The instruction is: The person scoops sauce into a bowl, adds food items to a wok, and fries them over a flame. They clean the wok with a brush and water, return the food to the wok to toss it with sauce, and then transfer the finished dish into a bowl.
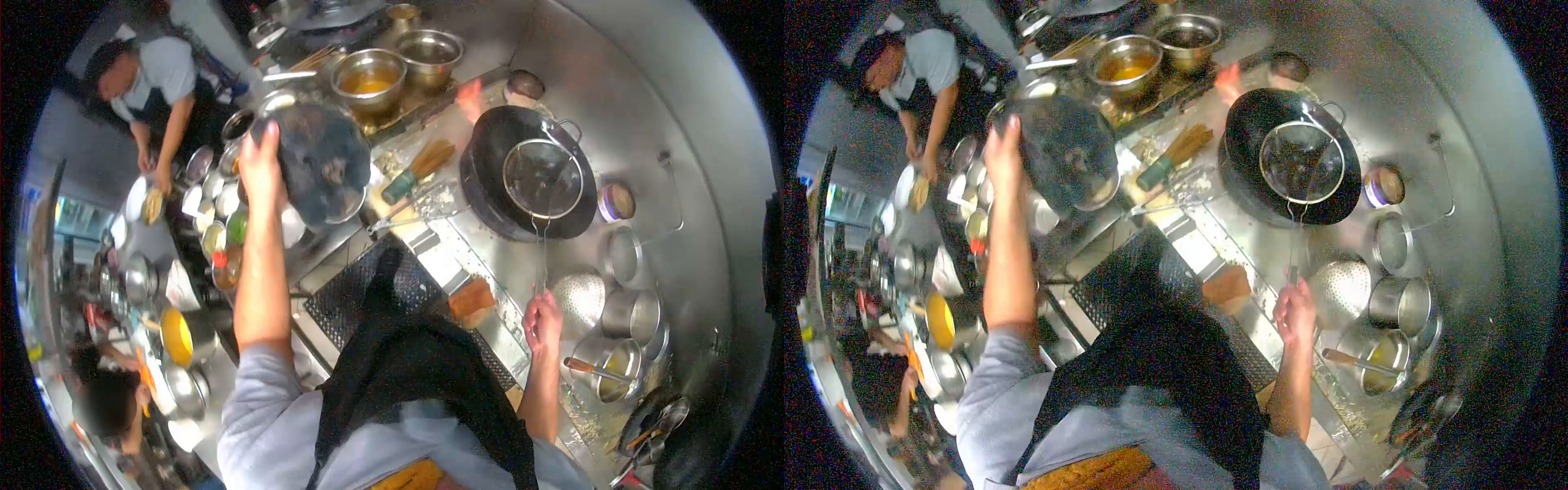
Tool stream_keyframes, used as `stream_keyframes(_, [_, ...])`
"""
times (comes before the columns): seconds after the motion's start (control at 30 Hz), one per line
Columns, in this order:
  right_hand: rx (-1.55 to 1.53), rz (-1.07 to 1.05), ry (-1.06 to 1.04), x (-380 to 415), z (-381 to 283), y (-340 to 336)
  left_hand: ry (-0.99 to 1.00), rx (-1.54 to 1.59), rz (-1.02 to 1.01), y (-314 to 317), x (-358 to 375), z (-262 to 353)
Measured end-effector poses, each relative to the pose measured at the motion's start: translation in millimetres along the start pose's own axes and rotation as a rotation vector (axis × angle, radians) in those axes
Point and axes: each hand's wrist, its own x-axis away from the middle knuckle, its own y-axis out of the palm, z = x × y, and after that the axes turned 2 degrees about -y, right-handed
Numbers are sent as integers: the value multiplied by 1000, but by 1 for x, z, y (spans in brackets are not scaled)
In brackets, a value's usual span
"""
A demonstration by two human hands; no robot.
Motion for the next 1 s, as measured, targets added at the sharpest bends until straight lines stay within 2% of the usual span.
stream_keyframes(0.03, [35,-3,-8,-3,0,6,110,93,-66,18,-44,-5])
stream_keyframes(0.17, [19,140,-14,-6,1,28,230,-108,-11,102,-183,13])
stream_keyframes(0.23, [5,203,-55,-3,-3,47,243,-53,-71,136,-250,7])
stream_keyframes(0.3, [-16,265,-93,-7,-11,75,422,-359,64,169,-326,-22])
stream_keyframes(0.37, [-42,351,-97,-7,-25,105,323,-331,-4,207,-367,-43])
stream_keyframes(0.4, [-47,367,-102,-10,-26,114,389,-381,-22,222,-413,-85])
stream_keyframes(0.43, [-47,383,-107,-12,-27,121,373,-388,-91,237,-422,-99])
stream_keyframes(0.53, [-69,446,-119,-20,-30,139,440,-501,-111,280,-464,-181])
stream_keyframes(0.6, [-101,463,-103,-23,-36,156,400,-558,-167,303,-501,-267])
stream_keyframes(0.7, [-140,503,-79,-28,-38,168,229,-771,-353,323,-484,-318])
stream_keyframes(0.77, [-145,541,-69,-32,-39,174,199,-792,-608,332,-469,-325])
stream_keyframes(0.8, [-187,547,-75,-33,-40,178,-62,-629,-678,336,-460,-321])
stream_keyframes(0.83, [-229,554,-82,-34,-41,181,-64,-627,-686,337,-472,-340])
stream_keyframes(0.9, [-213,555,-89,-37,-43,186,370,-770,-891,334,-507,-390])
stream_keyframes(0.93, [-193,550,-91,-36,-42,188,206,-911,-774,332,-490,-363])
stream_keyframes(1.0, [-189,547,-79,-36,-40,187,217,-919,-801,332,-506,-392])
